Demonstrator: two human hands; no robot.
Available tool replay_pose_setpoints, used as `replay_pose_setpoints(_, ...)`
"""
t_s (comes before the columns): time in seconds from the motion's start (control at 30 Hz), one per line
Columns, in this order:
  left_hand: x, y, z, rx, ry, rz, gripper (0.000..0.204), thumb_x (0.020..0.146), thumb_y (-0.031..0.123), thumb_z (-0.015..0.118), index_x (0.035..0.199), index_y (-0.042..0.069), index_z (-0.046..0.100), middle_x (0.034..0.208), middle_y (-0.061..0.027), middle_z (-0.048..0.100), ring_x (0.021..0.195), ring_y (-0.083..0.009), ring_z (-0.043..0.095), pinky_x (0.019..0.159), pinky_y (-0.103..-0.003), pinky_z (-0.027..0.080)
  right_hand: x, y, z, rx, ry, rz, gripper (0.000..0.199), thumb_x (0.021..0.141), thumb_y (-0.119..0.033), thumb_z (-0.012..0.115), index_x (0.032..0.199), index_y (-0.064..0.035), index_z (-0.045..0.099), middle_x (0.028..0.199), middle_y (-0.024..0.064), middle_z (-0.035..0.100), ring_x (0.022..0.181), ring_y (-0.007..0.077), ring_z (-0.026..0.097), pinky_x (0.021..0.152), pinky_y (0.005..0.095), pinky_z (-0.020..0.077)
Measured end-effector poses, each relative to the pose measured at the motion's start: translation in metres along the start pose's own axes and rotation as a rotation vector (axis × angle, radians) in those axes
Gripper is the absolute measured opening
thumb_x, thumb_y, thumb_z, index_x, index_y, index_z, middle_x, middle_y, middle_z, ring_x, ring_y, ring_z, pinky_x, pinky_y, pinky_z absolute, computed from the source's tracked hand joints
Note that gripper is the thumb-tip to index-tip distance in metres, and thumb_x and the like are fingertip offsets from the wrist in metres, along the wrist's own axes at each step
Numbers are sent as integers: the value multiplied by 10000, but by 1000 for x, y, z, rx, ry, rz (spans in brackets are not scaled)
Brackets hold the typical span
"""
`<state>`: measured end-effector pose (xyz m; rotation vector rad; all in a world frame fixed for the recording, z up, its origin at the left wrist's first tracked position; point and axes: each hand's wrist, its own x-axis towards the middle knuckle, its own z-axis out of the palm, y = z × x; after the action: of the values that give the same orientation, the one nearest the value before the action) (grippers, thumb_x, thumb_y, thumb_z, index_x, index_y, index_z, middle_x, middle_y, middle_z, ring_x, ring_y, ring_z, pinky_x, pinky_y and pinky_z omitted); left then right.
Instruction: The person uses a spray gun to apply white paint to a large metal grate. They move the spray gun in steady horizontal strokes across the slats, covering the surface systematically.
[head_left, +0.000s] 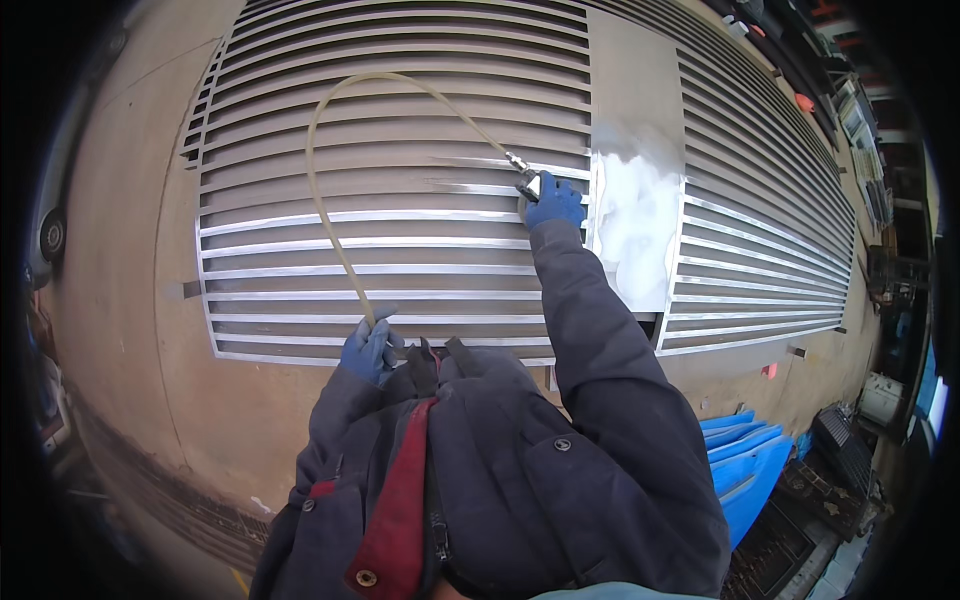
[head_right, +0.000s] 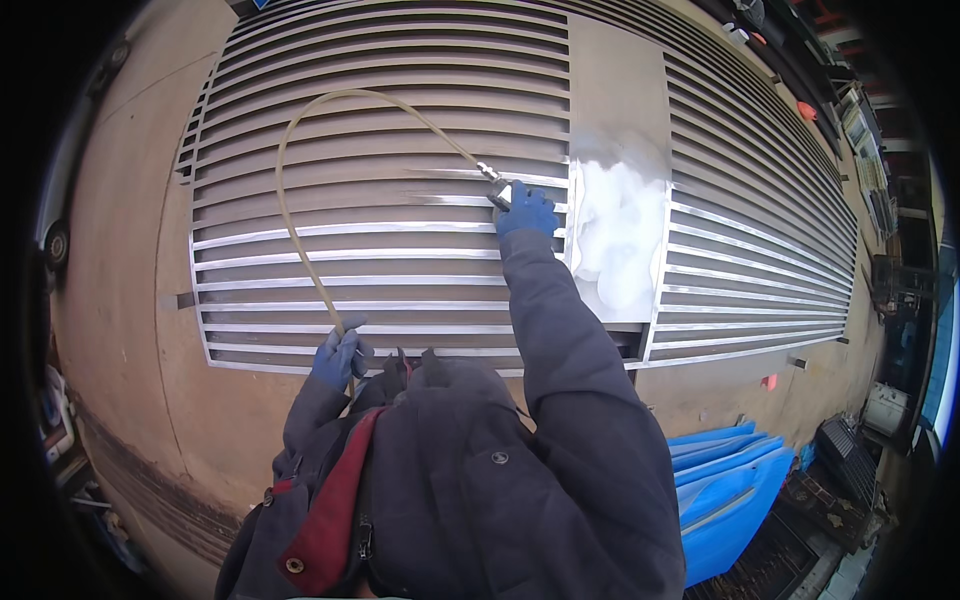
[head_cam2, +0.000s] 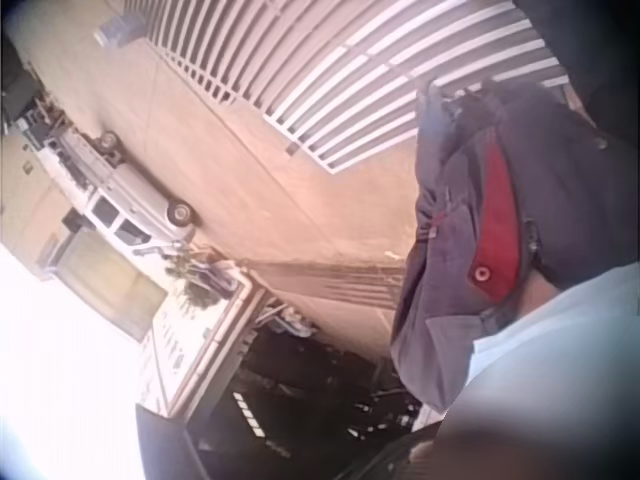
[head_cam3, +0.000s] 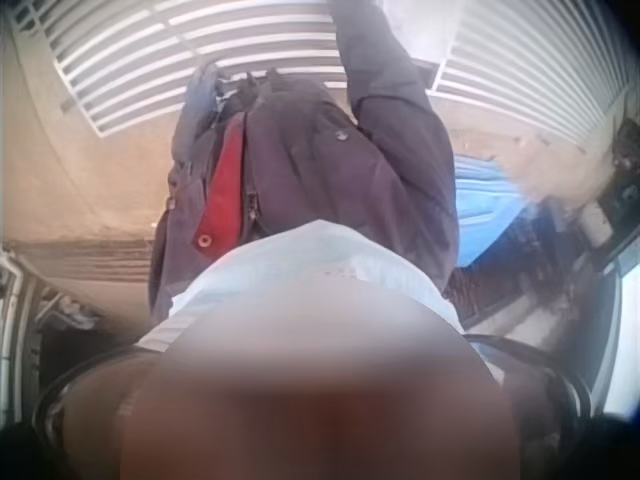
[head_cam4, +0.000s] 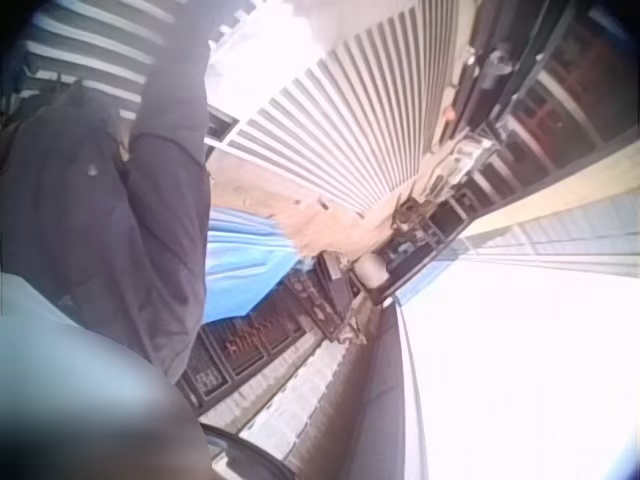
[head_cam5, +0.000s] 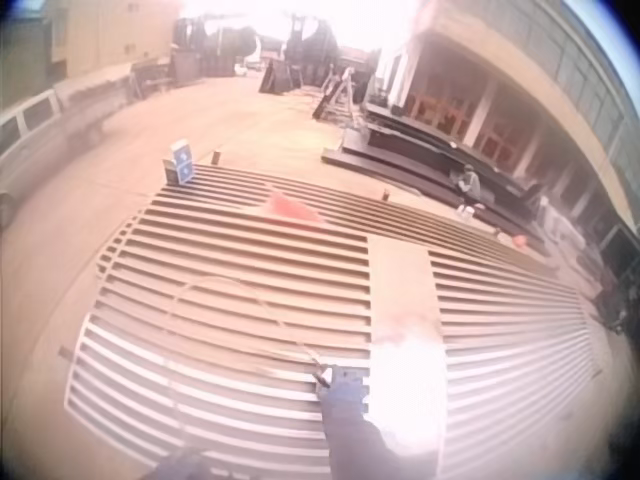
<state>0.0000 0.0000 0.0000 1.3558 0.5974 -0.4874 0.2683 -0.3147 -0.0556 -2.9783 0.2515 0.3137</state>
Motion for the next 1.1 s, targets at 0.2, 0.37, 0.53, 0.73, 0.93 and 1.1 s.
replay_pose_setpoints(0.2, -1, -3, -16, -38, 70, 26, 385, 1119, 312, 467, 1433, 105, 553, 842, -10, 656, 578, -27, 551, 505, -192, 454, 33, 45, 17, -11, 220, 93, 544, 855, -371, 753, 1364, -259, 595, 1348, 110, 591, 1219, 365, 586, 950, 536, 517)
replay_pose_setpoints(0.37, -2, -18, -1, -115, -32, -30, 373, 1117, 237, 476, 1456, 91, 536, 856, 11, 614, 613, -22, 520, 546, -182, 436, 52, 109, 7, -8, 281, 241, 571, 804, -387, 780, 1341, -276, 622, 1344, 95, 598, 1243, 349, 565, 985, 517, 518)
replay_pose_setpoints(0.53, 1, -16, 1, -57, -60, -23, 389, 1109, 249, 504, 1466, 99, 538, 861, 4, 628, 658, -29, 519, 595, -184, 430, 51, 130, 5, 105, 386, 216, 617, 761, -290, 796, 1344, -200, 612, 1314, 145, 598, 1225, 383, 567, 1007, 494, 521)
replay_pose_setpoints(0.73, 2, -17, 1, -70, -52, -45, 389, 1109, 255, 502, 1470, 115, 545, 857, 4, 630, 652, -31, 522, 587, -189, 429, 55, 108, 7, 1, 254, 184, 619, 780, -371, 779, 1356, -222, 606, 1339, 119, 601, 1248, 359, 569, 980, 517, 531)
replay_pose_setpoints(0.93, -1, -22, -7, -121, -5, -31, 383, 1115, 257, 482, 1467, 119, 541, 851, 0, 638, 635, -32, 522, 586, -191, 439, 55, 54, 8, -39, 227, 148, 625, 784, -381, 791, 1355, -213, 601, 1328, 113, 597, 1228, 354, 576, 965, 506, 528)
replay_pose_setpoints(1.1, 1, -19, -8, -145, 37, -27, 375, 1120, 251, 460, 1463, 120, 537, 840, -3, 637, 607, -31, 515, 568, -194, 443, 38, -28, 10, -47, 189, 19, 522, 849, -360, 755, 1301, -142, 607, 1232, 164, 617, 1177, 384, 604, 878, 537, 554)
